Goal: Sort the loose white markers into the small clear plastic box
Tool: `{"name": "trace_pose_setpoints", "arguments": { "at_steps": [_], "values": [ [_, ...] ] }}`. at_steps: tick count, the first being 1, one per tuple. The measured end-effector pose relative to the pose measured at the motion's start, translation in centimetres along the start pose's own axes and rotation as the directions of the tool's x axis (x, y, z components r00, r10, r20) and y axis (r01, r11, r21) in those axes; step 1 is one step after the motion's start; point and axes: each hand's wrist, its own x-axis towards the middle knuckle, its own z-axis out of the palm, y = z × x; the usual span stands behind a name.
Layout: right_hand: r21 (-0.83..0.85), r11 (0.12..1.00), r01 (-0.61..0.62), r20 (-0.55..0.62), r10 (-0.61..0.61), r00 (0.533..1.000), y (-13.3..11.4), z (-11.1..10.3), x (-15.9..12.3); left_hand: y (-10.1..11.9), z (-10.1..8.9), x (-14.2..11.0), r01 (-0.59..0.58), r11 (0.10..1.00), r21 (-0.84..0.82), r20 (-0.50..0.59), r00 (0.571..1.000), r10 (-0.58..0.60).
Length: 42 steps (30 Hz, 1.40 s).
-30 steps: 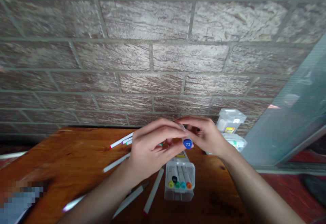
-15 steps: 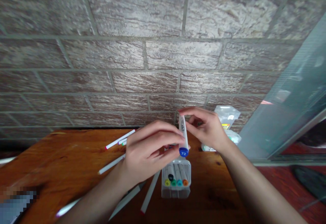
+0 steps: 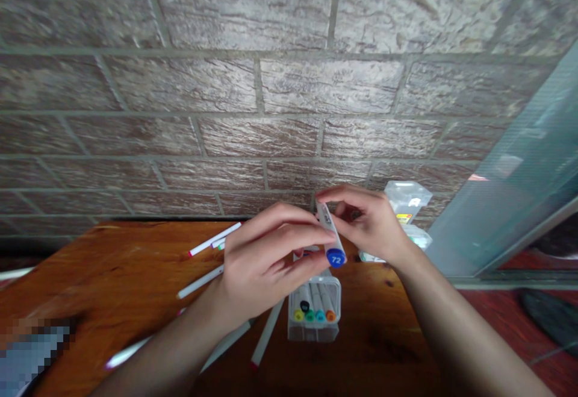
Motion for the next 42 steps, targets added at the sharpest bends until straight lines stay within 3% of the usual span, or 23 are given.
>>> {"name": "trace_pose_setpoints", "arguments": {
  "at_steps": [6,22,27,30,35,38,42],
  "values": [
    [-0.012,0.999,-0.03,0.047,0.03,0.998,-0.2,0.0,0.0,0.1,0.2,0.1,0.005,1.0,0.018,-0.013,1.0,-0.005],
    [-0.017,1.0,-0.004,0.008,0.004,1.0,-0.4,-0.2,0.0,-0.1,0.0,-0.5,0.005,0.999,0.052,-0.022,1.0,-0.004],
    [-0.036,0.999,-0.028,0.01,0.028,1.0,-0.2,-0.4,-0.1,-0.2,0.1,-0.3,0.012,0.997,0.081,-0.068,0.998,-0.007],
    [-0.089,0.995,-0.037,0.003,0.038,0.999,-0.2,-1.1,-0.2,-0.9,-0.2,-0.2,0.08,0.992,0.097,-0.121,0.99,-0.068],
    [-0.082,0.995,-0.058,-0.003,0.058,0.998,-0.3,-2.4,-0.2,-3.4,-1.2,0.0,0.324,0.944,0.053,-0.162,0.936,-0.312],
    [-0.034,0.997,-0.075,-0.04,0.074,0.996,-0.3,-2.6,-0.2,-5.1,-1.9,0.1,0.37,0.926,0.081,-0.104,0.927,-0.361],
    [0.084,0.992,-0.096,-0.14,0.107,0.984,-0.4,-2.3,-0.4,-6.8,-2.4,-0.2,0.289,0.935,0.206,0.102,0.944,-0.315]
  ]
}}
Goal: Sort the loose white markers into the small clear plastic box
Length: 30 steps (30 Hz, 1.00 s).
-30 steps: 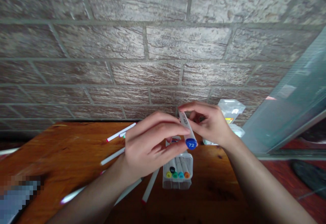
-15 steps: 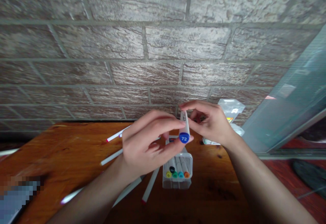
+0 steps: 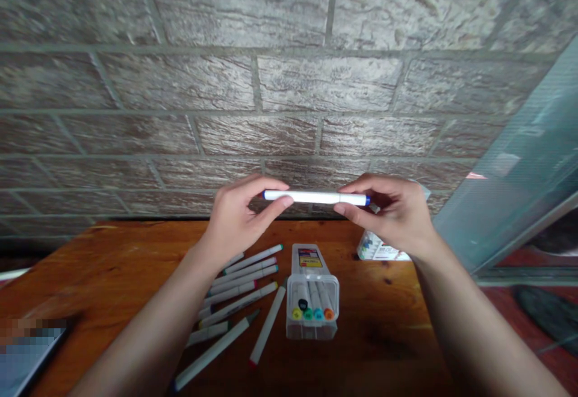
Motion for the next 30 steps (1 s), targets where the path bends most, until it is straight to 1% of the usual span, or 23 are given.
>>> {"name": "trace_pose_setpoints", "arguments": {
  "at_steps": [2,4,6,7,10,12,14,16,20,22,25,30],
  "values": [
    [0.03,0.999,0.013,-0.028,-0.013,1.0,-0.4,0.2,-0.1,-0.5,0.4,-0.1,-0.113,0.992,0.047,0.098,0.989,0.108],
    [0.029,0.999,0.042,-0.022,-0.041,0.999,-1.1,0.6,-0.1,-0.7,1.2,-0.4,-0.233,0.968,0.09,0.153,0.964,0.218],
    [0.021,0.996,0.083,0.001,-0.083,0.997,-1.9,1.0,-0.2,-0.5,2.2,-0.8,-0.298,0.949,0.103,0.195,0.941,0.275],
    [0.023,0.994,0.109,0.013,-0.109,0.994,-2.4,1.2,-0.3,-0.3,2.7,-1.0,-0.317,0.945,0.084,0.207,0.933,0.295],
    [-0.002,0.978,0.208,0.071,-0.207,0.976,-3.7,1.7,-0.5,0.7,3.5,-1.4,-0.329,0.944,0.0,0.18,0.929,0.324],
    [-0.019,0.961,0.275,0.111,-0.271,0.956,-4.6,1.8,-0.5,1.4,3.6,-1.5,-0.313,0.949,-0.047,0.14,0.938,0.317],
    [-0.021,0.949,0.314,0.14,-0.309,0.941,-5.2,1.8,-0.6,2.0,3.5,-1.5,-0.301,0.951,-0.076,0.099,0.946,0.308],
    [-0.011,0.942,0.335,0.145,-0.33,0.933,-5.7,1.7,-0.6,2.3,3.3,-1.5,-0.312,0.947,-0.078,0.049,0.947,0.317],
    [0.027,0.926,0.375,0.107,-0.376,0.92,-6.2,1.7,-0.6,2.3,3.2,-1.5,-0.345,0.938,-0.04,-0.045,0.938,0.343],
    [0.032,0.919,0.393,0.117,-0.394,0.912,-6.3,1.7,-0.6,2.2,3.2,-1.6,-0.343,0.939,-0.029,-0.071,0.938,0.34],
    [0.026,0.916,0.4,0.133,-0.399,0.907,-6.3,1.9,-0.6,2.5,3.3,-1.6,-0.324,0.946,-0.015,-0.083,0.943,0.322],
    [0.026,0.92,0.391,0.124,-0.391,0.912,-6.5,1.9,-0.7,2.8,3.4,-1.6,-0.303,0.953,-0.003,-0.075,0.95,0.302]
  ]
}}
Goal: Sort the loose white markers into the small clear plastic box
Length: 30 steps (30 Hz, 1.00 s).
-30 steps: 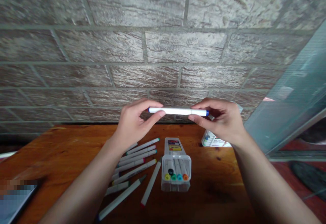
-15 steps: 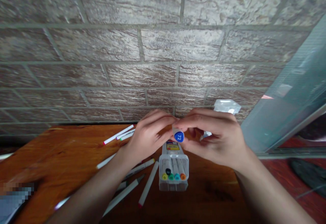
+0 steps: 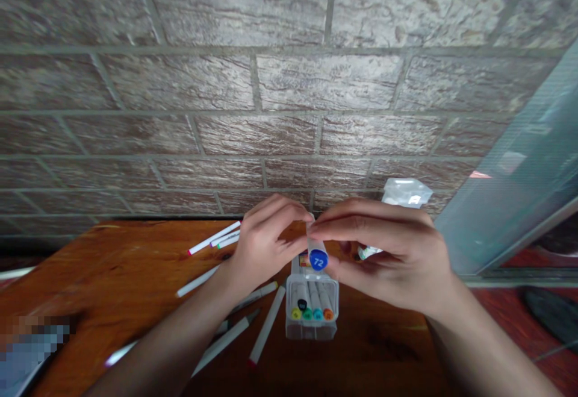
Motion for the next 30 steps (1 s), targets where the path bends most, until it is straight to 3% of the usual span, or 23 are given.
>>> {"name": "trace_pose_setpoints", "arguments": {
  "at_steps": [30],
  "values": [
    [-0.064,0.997,-0.031,0.025,0.033,0.999,-0.11,-0.61,-0.02,-0.1,0.2,-0.09,0.015,1.0,-0.019,0.0,1.0,-0.015]
  ]
}}
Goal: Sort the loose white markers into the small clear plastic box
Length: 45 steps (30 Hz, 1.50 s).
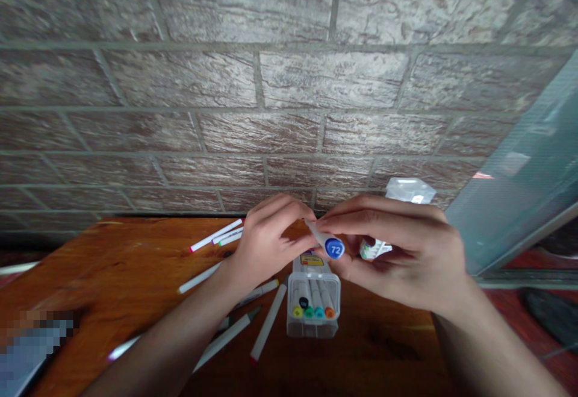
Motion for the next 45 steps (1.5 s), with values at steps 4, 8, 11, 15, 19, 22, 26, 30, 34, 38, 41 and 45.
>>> {"name": "trace_pose_setpoints", "arguments": {
  "at_steps": [4,8,11,15,19,22,26,30,34,38,41,45],
  "values": [
    [-0.016,1.0,-0.023,-0.01,0.022,1.0,0.1,-0.25,-0.17,0.0,-0.09,0.01,0.017,1.0,-0.011,0.022,1.0,-0.017],
    [-0.041,0.996,-0.074,-0.047,0.073,0.996,0.25,-0.57,-0.53,-0.06,-0.21,-0.03,0.018,1.0,-0.009,0.046,0.999,-0.018],
    [-0.02,0.995,-0.101,-0.081,0.099,0.992,0.43,-0.72,-0.77,-0.14,-0.2,-0.07,0.011,1.0,-0.012,0.032,0.999,-0.01],
    [-0.024,0.995,-0.094,-0.067,0.092,0.994,0.55,-0.67,-0.77,-0.22,-0.1,-0.06,0.002,1.0,-0.005,0.032,0.999,-0.001],
    [-0.051,0.997,-0.066,-0.047,0.064,0.997,0.39,-0.57,-0.58,-0.19,-0.11,0.0,0.001,1.0,0.0,0.043,0.999,-0.001],
    [-0.048,0.997,-0.065,-0.029,0.064,0.998,0.21,-0.61,-0.49,-0.15,-0.12,0.02,0.005,1.0,0.004,0.044,0.999,-0.005],
    [-0.042,0.997,-0.062,-0.018,0.061,0.998,0.21,-0.7,-0.53,-0.16,-0.08,0.02,0.008,1.0,0.002,0.047,0.999,-0.008],
    [-0.041,0.997,-0.059,-0.017,0.059,0.998,0.31,-0.75,-0.65,-0.17,-0.1,0.04,0.013,1.0,-0.005,0.048,0.999,-0.013],
    [-0.032,0.998,-0.056,-0.004,0.056,0.998,0.18,-0.78,-0.51,-0.12,-0.19,0.08,0.014,1.0,0.001,0.048,0.999,-0.014],
    [-0.015,0.998,-0.067,0.012,0.067,0.998,-0.03,-0.7,-0.29,-0.14,-0.27,0.08,0.031,0.999,-0.008,0.057,0.998,-0.03],
    [-0.019,0.997,-0.081,0.006,0.081,0.997,-0.12,-0.6,-0.27,-0.18,-0.4,0.07,0.038,0.999,-0.005,0.074,0.997,-0.037],
    [-0.029,0.996,-0.082,0.003,0.082,0.997,-0.15,-0.49,-0.43,-0.2,-0.6,0.16,0.016,1.0,-0.004,0.083,0.996,-0.016]
  ]
}}
